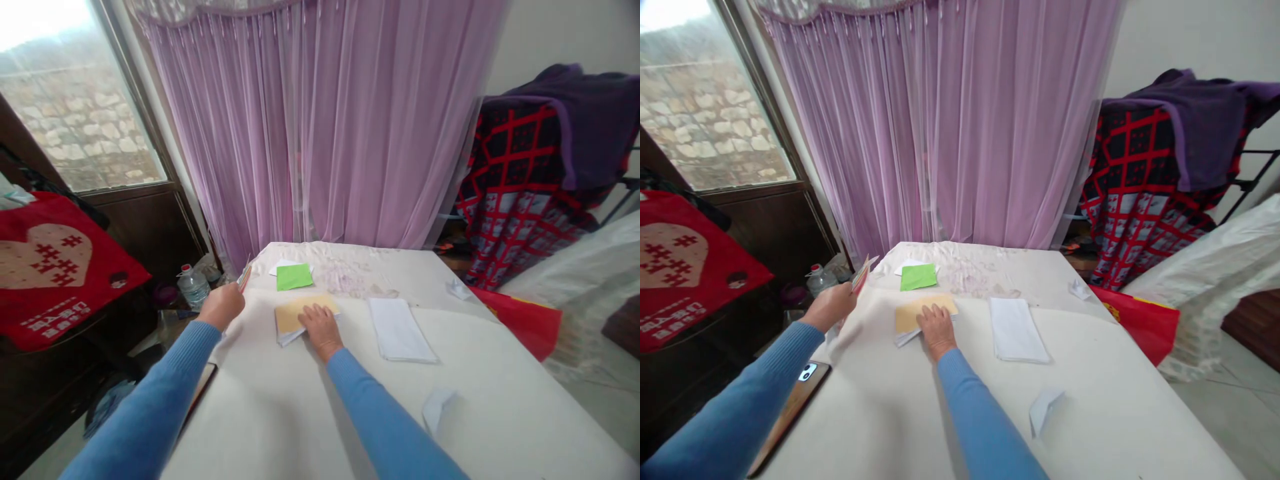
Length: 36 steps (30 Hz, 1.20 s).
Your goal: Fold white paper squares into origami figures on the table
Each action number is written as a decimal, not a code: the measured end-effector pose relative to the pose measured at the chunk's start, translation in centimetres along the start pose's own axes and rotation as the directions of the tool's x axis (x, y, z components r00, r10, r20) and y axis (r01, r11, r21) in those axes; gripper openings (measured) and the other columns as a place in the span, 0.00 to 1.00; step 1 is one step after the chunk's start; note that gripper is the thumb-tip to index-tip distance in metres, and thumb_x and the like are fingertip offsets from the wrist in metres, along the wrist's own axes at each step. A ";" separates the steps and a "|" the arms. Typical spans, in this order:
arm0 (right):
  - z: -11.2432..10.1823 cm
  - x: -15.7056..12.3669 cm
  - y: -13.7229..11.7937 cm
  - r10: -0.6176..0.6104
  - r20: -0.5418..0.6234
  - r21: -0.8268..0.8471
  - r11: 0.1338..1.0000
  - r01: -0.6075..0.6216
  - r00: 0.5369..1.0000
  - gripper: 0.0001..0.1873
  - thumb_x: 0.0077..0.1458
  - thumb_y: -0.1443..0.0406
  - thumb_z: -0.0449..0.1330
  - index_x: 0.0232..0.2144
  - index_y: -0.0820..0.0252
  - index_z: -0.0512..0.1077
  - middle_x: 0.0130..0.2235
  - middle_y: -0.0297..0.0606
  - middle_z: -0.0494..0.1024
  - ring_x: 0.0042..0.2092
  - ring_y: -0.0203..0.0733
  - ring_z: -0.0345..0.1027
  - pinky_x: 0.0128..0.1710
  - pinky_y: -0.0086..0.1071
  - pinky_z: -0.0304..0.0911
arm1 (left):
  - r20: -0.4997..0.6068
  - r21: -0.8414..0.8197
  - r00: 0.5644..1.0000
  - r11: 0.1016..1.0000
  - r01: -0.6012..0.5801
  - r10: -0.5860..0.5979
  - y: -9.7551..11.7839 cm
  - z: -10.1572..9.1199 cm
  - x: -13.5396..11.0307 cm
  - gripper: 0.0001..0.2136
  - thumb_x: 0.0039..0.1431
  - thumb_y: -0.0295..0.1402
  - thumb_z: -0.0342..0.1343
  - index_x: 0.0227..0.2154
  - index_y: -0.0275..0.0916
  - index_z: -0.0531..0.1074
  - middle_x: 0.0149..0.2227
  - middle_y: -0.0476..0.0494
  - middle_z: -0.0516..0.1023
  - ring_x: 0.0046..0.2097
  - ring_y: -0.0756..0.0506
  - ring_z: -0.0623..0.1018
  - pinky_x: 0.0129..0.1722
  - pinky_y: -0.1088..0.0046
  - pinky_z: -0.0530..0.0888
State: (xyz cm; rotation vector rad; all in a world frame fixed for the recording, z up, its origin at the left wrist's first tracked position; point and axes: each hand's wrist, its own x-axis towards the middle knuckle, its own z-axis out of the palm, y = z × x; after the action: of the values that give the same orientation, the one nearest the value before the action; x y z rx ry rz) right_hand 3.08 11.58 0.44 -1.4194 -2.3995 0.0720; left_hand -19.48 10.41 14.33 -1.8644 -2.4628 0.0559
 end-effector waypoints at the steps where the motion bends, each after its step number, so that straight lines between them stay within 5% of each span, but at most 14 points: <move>1: 0.8 -0.4 -0.5 -0.009 0.026 0.006 1.000 0.009 1.000 0.19 0.62 0.70 0.49 0.50 0.50 0.72 0.58 0.41 0.70 0.60 0.47 0.59 0.59 0.46 0.50 | -0.019 0.008 1.000 1.000 -0.010 0.010 0.2 -0.2 -0.1 0.16 0.59 0.28 0.43 0.43 0.31 0.73 0.43 0.27 0.79 0.45 0.36 0.80 0.43 0.63 0.73; 5: 1.6 -1.9 -0.7 -0.009 0.115 0.094 0.996 -0.002 0.993 0.27 0.55 0.68 0.54 0.58 0.54 0.64 0.65 0.47 0.59 0.65 0.54 0.48 0.61 0.56 0.41 | -0.066 0.029 0.993 0.995 -0.098 0.100 3.2 0.3 -0.6 0.15 0.59 0.25 0.42 0.44 0.32 0.71 0.40 0.28 0.79 0.44 0.36 0.80 0.42 0.61 0.74; 9: 0.3 -3.5 0.4 -0.051 0.063 0.141 0.989 0.042 0.997 0.28 0.50 0.66 0.57 0.56 0.56 0.66 0.64 0.47 0.60 0.66 0.55 0.46 0.63 0.56 0.35 | -0.081 0.027 0.963 0.966 -0.256 0.258 7.7 2.0 -0.7 0.14 0.60 0.23 0.41 0.42 0.32 0.70 0.36 0.30 0.79 0.41 0.38 0.81 0.40 0.64 0.75; 15: 0.8 -7.8 1.8 0.087 0.003 0.152 0.985 -0.087 0.996 0.19 0.55 0.68 0.54 0.48 0.54 0.72 0.61 0.43 0.66 0.64 0.51 0.51 0.63 0.52 0.39 | -0.102 0.059 0.880 0.886 -0.460 0.463 12.4 7.2 -2.5 0.17 0.62 0.20 0.38 0.49 0.33 0.66 0.46 0.31 0.75 0.46 0.40 0.78 0.40 0.65 0.76; 19: 1.7 -9.3 2.1 0.135 -0.026 0.178 0.976 -0.129 0.990 0.17 0.58 0.67 0.53 0.48 0.53 0.72 0.58 0.40 0.69 0.61 0.46 0.56 0.63 0.46 0.43 | -0.069 0.076 0.841 0.844 -0.532 0.536 12.1 11.6 -4.1 0.19 0.61 0.21 0.44 0.53 0.36 0.65 0.56 0.31 0.69 0.51 0.40 0.74 0.43 0.66 0.75; 21: 1.8 -9.3 2.1 0.145 -0.046 0.187 0.973 -0.134 0.988 0.15 0.58 0.67 0.53 0.46 0.54 0.73 0.57 0.40 0.70 0.60 0.45 0.58 0.63 0.44 0.43 | -0.091 0.066 0.809 0.814 -0.577 0.581 11.5 12.8 -4.4 0.17 0.63 0.31 0.47 0.55 0.36 0.64 0.59 0.31 0.66 0.53 0.38 0.72 0.45 0.64 0.74; 24: 1.5 -9.0 2.0 0.170 -0.067 0.195 0.969 -0.154 0.983 0.14 0.57 0.69 0.53 0.44 0.55 0.73 0.56 0.40 0.72 0.59 0.45 0.59 0.62 0.43 0.44 | -0.082 0.021 0.795 0.798 -0.602 0.602 11.0 12.9 -4.0 0.18 0.62 0.39 0.51 0.52 0.37 0.66 0.57 0.33 0.68 0.52 0.38 0.72 0.46 0.62 0.73; 31: 1.0 -8.2 2.6 0.326 -0.057 0.127 0.940 -0.317 0.944 0.15 0.56 0.69 0.52 0.43 0.56 0.73 0.55 0.42 0.72 0.59 0.47 0.59 0.59 0.42 0.50 | -0.084 -0.045 0.757 0.756 -0.653 0.648 11.3 12.1 -2.8 0.15 0.59 0.38 0.55 0.48 0.41 0.67 0.50 0.40 0.71 0.51 0.40 0.71 0.47 0.63 0.70; 36: 0.6 -7.7 2.8 0.280 -0.011 0.094 0.956 -0.278 0.960 0.15 0.57 0.67 0.53 0.45 0.54 0.73 0.55 0.39 0.72 0.58 0.45 0.60 0.59 0.40 0.51 | -0.078 -0.052 0.716 0.715 -0.698 0.693 10.7 12.6 -2.2 0.13 0.63 0.36 0.51 0.49 0.45 0.66 0.51 0.41 0.70 0.52 0.42 0.70 0.48 0.66 0.69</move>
State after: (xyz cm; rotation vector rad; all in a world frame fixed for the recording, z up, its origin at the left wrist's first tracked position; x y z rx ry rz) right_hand 8.61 6.41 -2.80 -1.6947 -2.1309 0.2303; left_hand -9.45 11.25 1.05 -2.6735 -1.5896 -0.0635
